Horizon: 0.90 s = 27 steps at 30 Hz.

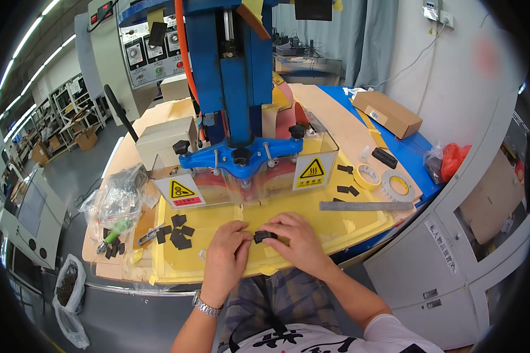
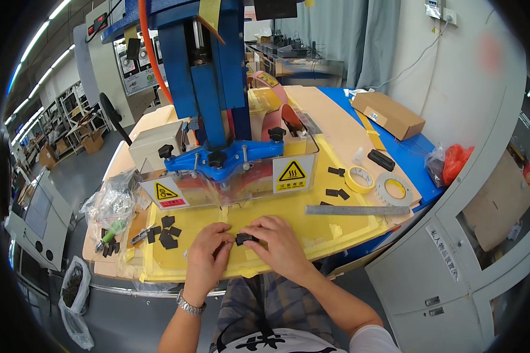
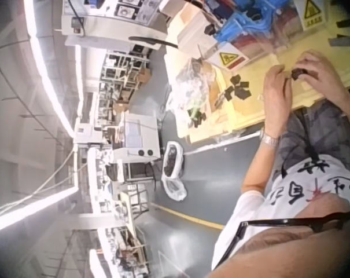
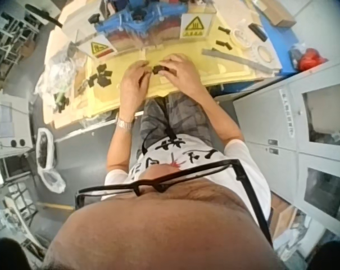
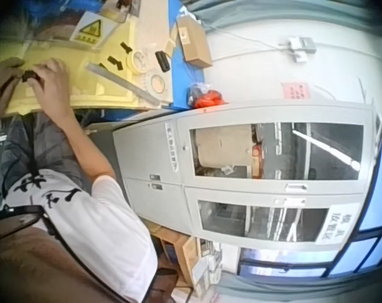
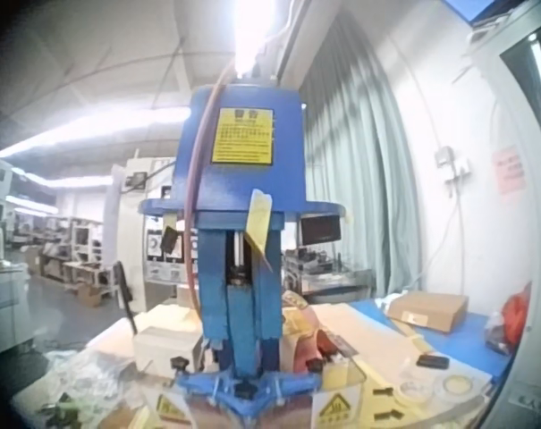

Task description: The person aligns small black pieces on a work surface with a metal ruler, inserts them under a press machine, presses them, and handles the pieces by hand.

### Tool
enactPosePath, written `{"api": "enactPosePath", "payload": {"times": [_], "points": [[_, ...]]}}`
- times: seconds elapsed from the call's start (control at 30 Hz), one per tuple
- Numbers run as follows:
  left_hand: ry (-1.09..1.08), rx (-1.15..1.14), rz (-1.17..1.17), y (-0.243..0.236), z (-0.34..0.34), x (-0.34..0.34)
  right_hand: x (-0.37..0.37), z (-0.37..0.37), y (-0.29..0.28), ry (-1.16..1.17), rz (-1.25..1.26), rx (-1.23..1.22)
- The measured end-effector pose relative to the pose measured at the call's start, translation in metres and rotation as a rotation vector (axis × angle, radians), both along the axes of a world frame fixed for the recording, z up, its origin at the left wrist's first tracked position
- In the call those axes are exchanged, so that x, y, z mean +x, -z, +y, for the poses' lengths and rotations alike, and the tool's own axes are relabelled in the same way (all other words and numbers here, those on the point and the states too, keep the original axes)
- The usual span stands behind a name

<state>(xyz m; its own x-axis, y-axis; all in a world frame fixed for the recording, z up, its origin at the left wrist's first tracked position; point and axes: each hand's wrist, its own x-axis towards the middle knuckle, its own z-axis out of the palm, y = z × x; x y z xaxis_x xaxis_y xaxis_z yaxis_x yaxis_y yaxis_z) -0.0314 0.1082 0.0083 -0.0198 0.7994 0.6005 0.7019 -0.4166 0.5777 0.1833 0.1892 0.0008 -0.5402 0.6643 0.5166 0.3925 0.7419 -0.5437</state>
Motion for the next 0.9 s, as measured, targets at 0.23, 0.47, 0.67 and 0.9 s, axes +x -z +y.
{"api": "enactPosePath", "payload": {"times": [0.23, 0.47, 0.67, 0.9], "points": [[-0.03, -0.019, 0.016, -0.0019, 0.0003, 0.0019, -0.0006, 0.0004, 0.0003, 0.026, -0.016, 0.049], [0.014, 0.042, 0.068, -0.0026, 0.0014, 0.002, -0.0022, 0.0035, 0.0009, 0.002, 0.03, -0.007], [0.024, 0.041, 0.124, -0.0015, 0.0013, 0.0014, -0.0011, 0.0011, 0.0005, 0.043, 0.041, -0.015], [0.024, 0.03, 0.148, -0.0041, 0.002, 0.0042, -0.0007, -0.0005, -0.0036, 0.05, 0.02, 0.019]]}}
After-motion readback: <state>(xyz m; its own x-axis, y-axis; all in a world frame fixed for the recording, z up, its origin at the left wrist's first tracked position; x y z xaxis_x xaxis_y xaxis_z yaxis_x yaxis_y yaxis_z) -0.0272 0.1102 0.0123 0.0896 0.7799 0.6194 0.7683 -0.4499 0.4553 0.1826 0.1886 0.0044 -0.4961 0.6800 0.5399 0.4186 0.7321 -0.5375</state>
